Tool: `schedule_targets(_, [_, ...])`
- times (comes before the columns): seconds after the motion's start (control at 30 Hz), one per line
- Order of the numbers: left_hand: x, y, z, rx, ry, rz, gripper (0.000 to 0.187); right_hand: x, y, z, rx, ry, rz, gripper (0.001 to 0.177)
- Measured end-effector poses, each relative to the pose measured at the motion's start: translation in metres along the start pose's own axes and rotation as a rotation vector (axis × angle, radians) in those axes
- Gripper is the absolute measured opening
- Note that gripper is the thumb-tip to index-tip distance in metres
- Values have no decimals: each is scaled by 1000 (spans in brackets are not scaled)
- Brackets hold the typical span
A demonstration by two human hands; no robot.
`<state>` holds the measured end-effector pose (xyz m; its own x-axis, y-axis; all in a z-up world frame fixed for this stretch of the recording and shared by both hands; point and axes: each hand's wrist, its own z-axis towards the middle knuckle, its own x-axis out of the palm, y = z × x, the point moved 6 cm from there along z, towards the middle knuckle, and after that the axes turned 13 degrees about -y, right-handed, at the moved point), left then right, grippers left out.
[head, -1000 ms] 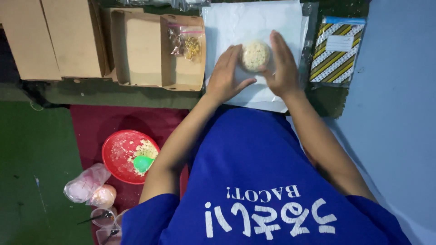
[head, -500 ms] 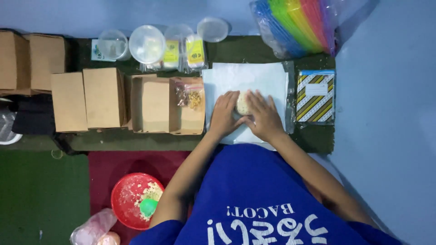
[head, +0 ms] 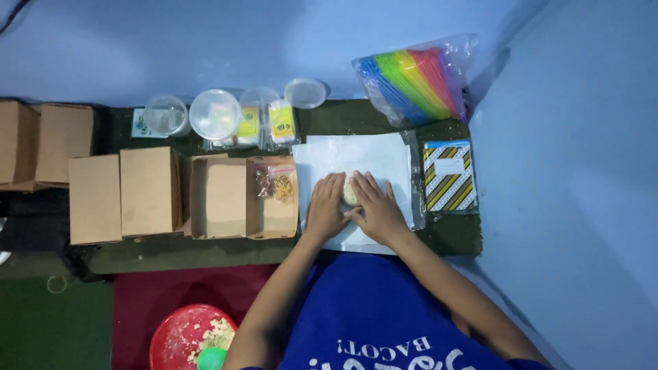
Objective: The person wraps a ball of rice in paper, places it into a cardboard box, and then mixes food ingredients in a red bowl using a spoon.
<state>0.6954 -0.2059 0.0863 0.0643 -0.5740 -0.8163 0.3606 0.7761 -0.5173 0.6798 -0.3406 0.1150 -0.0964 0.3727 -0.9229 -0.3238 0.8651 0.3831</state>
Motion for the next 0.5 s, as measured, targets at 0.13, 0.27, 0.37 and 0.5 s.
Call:
schedule_targets(0.13, [0, 0, -1, 1, 16, 3, 108, -7, 5, -6, 34, -87, 11, 81])
schedule_targets(0.27, [-2, -4, 1, -17, 28, -11, 104, -10, 1, -9, 37, -53, -1, 80])
schedule_targets(0.37, [-5, -5, 2, -22, 32, -8, 102, -11, 2, -10, 55, -55, 21, 80])
schedule_targets(0.5, [-8, -6, 4, -36, 54, -17, 106, -11, 0, -7, 41, -34, 12, 77])
